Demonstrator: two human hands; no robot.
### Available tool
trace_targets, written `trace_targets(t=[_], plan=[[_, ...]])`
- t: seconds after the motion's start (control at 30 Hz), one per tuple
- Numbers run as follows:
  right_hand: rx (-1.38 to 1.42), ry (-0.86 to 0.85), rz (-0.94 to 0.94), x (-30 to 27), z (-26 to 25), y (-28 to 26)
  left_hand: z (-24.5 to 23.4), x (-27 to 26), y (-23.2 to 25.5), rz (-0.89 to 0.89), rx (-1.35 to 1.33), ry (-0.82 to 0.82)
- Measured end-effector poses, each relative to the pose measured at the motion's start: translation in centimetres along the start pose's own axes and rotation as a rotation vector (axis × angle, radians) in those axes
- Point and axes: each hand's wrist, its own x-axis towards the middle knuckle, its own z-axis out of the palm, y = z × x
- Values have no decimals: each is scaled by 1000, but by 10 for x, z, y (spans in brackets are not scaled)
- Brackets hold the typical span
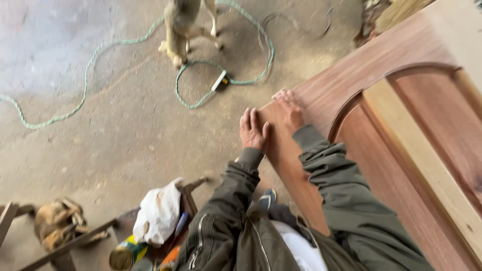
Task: The person sands the surface and edges of a large wooden board using a sanding block. A dog is present nearby and briefly interacts with the person's hand. The person then uses a chisel to work on the edge of the wood.
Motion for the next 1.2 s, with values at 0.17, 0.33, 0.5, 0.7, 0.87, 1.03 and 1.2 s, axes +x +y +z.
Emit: trace_targets(t=[0.17,0.33,0.5,0.7,0.87,1.03,1.2], plan=[[-64,-97,12,-38,-59,-30,2,0,-5,6,13,-39],[-190,-182,61,-60,-44,-17,6,4,-5,21,3,-40],[-138,-125,41,8,0,-3,13,0,-11,59,10,-2],[-57,-119,75,-30,-47,-31,-15,14,6,-55,-22,-61],[-189,-193,63,-127,-120,-57,4,28,4,-421,-310,-136],[-167,-206,22,-97,-121,-67,1,22,16,-465,-348,5],[-90,-66,-49,-8,-44,-45,12,23,11,-298,-292,198]])
